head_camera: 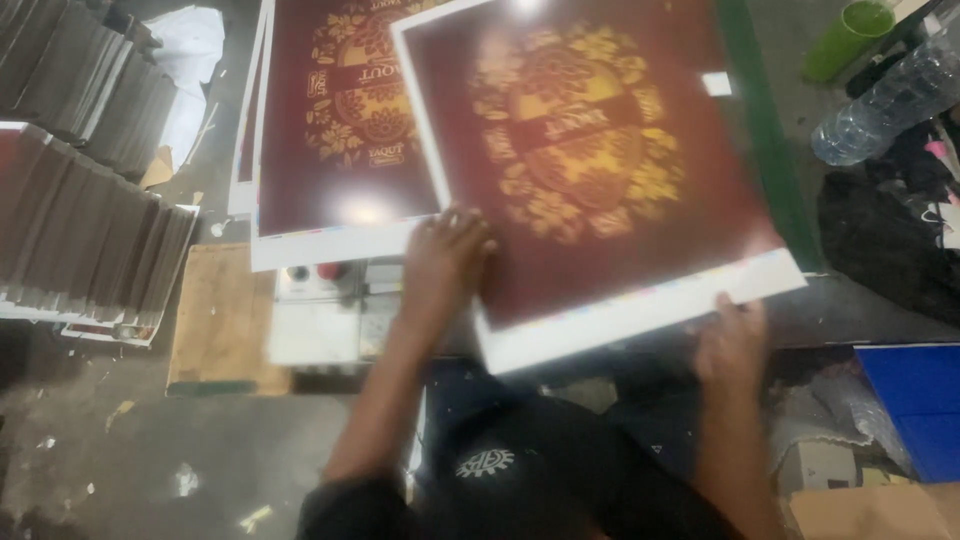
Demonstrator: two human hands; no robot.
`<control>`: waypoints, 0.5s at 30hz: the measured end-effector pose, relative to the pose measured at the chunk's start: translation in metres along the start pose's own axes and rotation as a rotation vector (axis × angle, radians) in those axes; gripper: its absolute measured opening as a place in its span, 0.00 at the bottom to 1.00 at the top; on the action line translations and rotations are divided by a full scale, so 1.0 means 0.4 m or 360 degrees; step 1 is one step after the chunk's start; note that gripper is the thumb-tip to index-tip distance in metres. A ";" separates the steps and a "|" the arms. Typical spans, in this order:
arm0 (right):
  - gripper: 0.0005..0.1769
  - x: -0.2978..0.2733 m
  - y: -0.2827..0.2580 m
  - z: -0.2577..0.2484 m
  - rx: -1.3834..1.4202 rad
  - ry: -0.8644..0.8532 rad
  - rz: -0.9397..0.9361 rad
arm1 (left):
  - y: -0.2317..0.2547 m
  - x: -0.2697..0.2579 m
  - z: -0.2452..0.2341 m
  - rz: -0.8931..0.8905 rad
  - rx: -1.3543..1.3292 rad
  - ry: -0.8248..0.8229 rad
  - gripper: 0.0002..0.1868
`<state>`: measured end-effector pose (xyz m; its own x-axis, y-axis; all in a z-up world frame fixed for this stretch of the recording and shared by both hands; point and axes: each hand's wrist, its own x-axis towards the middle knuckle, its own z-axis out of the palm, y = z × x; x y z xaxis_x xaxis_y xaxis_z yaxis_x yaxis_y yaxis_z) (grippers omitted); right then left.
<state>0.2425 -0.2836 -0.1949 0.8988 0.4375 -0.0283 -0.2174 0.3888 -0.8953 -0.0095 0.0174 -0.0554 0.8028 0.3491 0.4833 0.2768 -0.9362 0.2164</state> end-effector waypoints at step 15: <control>0.23 -0.020 -0.009 -0.240 -0.0137 0.0309 0.0079 | -0.137 -0.033 -0.068 0.0039 0.0283 0.0390 0.15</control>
<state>0.2725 -0.3662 -0.2339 0.9460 0.2866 -0.1511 -0.2375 0.2962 -0.9251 -0.0497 0.0652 -0.0506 0.6648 0.3055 0.6817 0.3648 -0.9291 0.0607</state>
